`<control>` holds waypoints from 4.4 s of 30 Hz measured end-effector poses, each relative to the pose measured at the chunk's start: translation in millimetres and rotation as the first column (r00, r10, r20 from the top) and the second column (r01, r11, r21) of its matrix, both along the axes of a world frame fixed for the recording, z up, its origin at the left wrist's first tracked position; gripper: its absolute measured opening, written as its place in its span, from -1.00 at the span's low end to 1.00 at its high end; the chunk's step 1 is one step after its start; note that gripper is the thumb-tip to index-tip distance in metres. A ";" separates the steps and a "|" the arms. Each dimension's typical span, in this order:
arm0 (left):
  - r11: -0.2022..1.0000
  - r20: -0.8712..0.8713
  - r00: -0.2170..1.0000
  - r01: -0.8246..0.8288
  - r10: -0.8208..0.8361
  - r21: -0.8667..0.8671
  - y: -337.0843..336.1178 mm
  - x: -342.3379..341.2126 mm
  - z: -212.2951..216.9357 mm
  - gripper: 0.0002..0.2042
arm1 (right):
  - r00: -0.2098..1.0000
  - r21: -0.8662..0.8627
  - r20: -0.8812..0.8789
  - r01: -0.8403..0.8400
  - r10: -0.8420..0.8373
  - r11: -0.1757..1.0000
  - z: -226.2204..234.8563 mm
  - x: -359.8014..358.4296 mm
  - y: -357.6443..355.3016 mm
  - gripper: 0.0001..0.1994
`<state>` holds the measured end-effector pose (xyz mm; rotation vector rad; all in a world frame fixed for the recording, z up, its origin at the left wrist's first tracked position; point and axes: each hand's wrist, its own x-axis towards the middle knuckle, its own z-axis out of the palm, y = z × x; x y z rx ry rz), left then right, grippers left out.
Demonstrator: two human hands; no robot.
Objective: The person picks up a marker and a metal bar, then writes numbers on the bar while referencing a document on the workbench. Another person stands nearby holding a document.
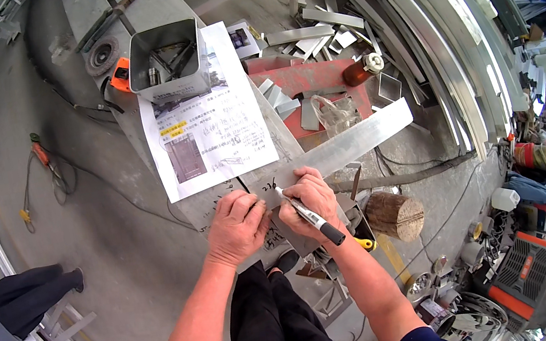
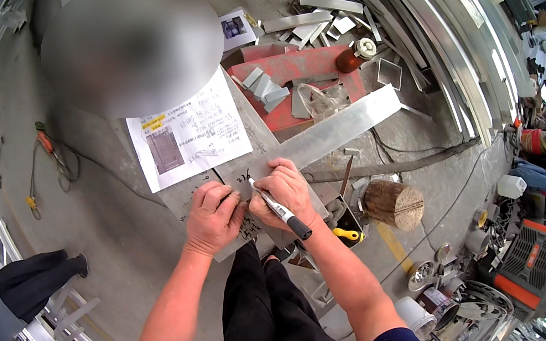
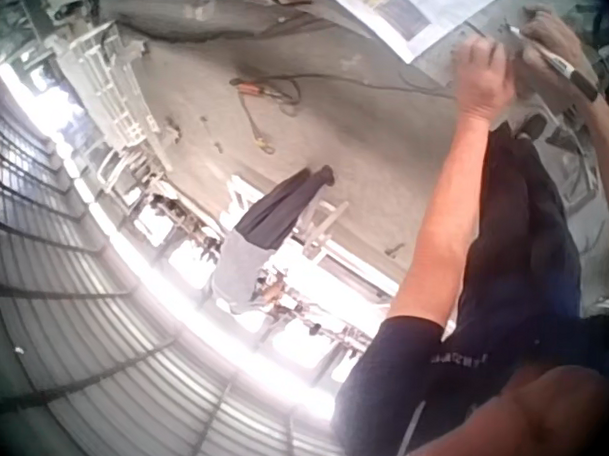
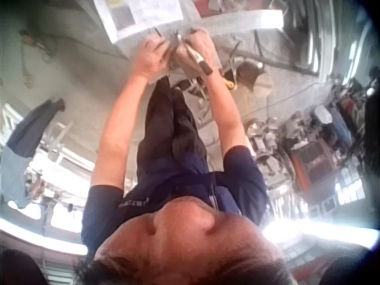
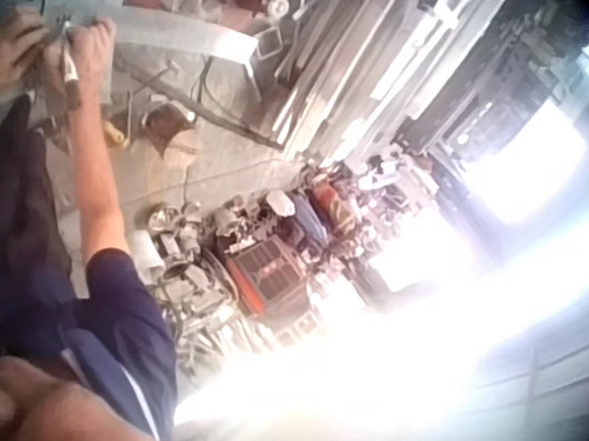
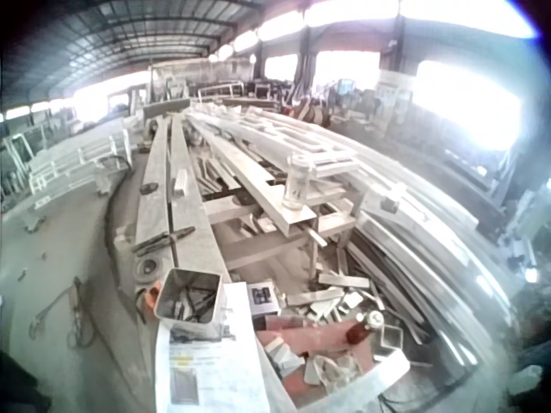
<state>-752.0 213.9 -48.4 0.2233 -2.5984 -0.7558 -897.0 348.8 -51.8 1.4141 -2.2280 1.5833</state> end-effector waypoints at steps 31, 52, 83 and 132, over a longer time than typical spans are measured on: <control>1.000 0.013 1.000 -0.002 0.002 -0.019 -0.5 -0.9 -1.8 -0.67 | 0.998 -0.018 -0.054 0.017 -0.018 1.000 4.1 -13.1 8.9 -0.73; 0.997 0.056 0.998 -0.018 0.022 -0.080 -0.5 0.3 -2.9 -0.72 | 0.999 -0.003 -0.011 -0.048 0.048 0.999 3.5 -11.6 10.4 -0.74; 0.997 0.046 0.999 -0.002 0.006 -0.080 -1.8 0.0 -0.6 -0.68 | 0.997 0.001 0.078 -0.023 0.023 1.000 6.1 7.5 9.1 -0.75; 0.998 0.076 0.997 -0.029 0.034 -0.063 0.4 -1.0 1.5 -0.68 | 0.995 -0.042 0.100 0.000 0.005 0.999 13.3 2.6 4.7 -0.65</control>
